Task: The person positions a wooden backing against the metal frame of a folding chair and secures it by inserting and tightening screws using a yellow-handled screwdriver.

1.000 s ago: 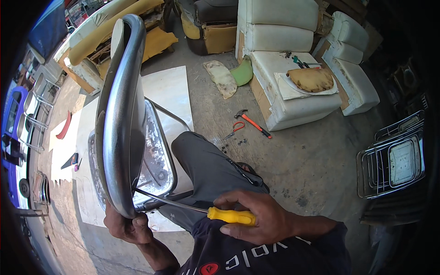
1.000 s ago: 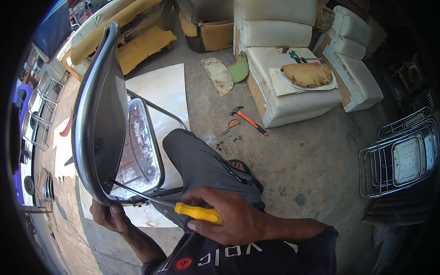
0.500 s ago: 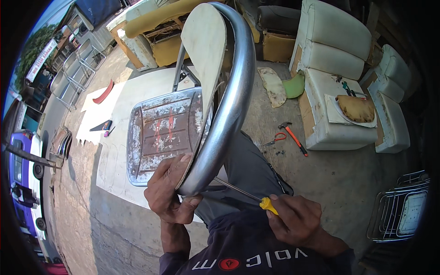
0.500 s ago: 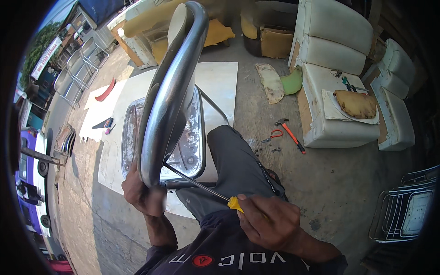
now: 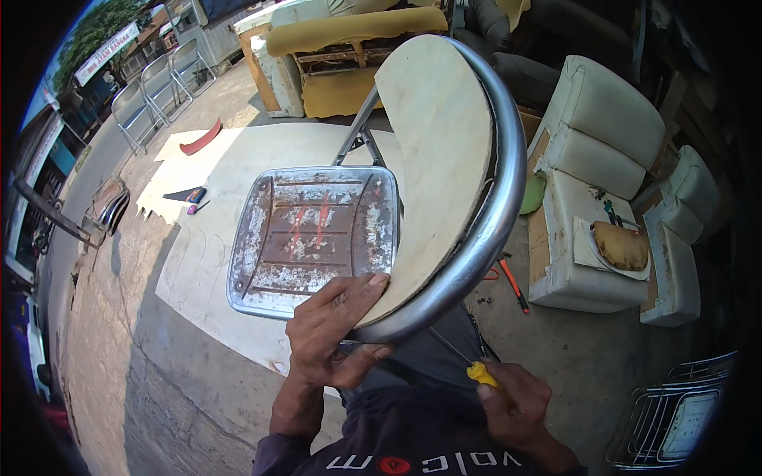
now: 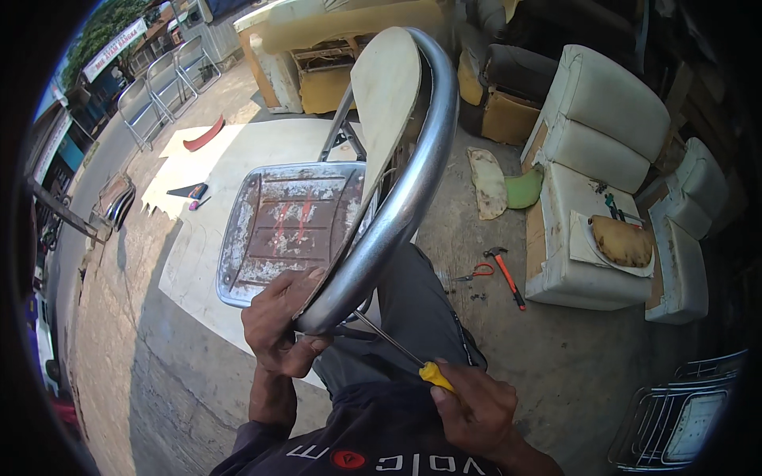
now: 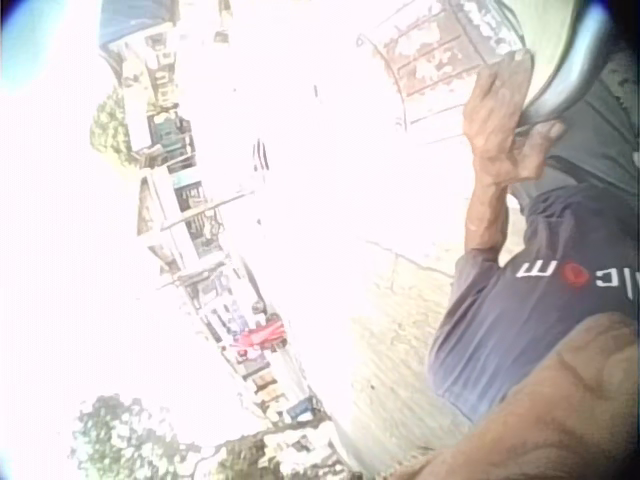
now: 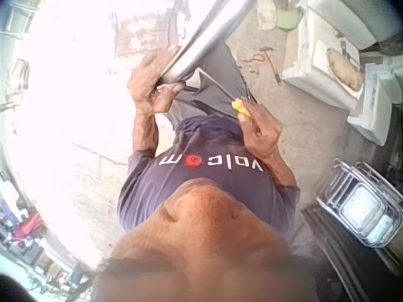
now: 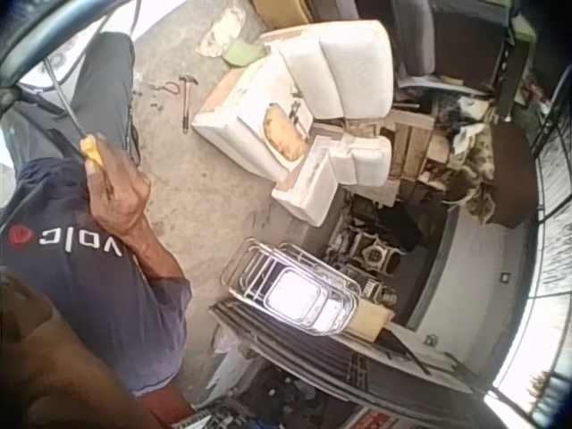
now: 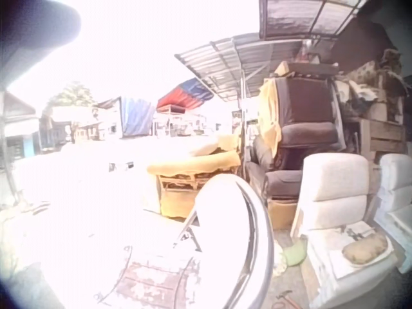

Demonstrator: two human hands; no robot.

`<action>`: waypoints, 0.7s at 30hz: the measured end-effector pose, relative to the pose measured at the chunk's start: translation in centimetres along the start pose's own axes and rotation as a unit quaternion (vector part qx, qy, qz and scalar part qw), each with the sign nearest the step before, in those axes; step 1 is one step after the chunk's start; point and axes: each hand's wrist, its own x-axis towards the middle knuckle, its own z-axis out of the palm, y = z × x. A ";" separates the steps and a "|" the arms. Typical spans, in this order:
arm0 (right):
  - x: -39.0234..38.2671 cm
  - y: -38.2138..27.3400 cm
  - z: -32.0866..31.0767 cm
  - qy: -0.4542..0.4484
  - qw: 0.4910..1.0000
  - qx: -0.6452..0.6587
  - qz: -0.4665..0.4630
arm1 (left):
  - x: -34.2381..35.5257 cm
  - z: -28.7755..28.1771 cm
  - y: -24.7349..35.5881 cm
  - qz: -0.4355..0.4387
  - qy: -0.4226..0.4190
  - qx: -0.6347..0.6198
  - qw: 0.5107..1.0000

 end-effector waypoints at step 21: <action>-0.1 -0.9 0.9 0.043 0.989 -0.141 -0.024 | -0.6 -0.5 0.3 -0.119 0.015 -0.158 0.980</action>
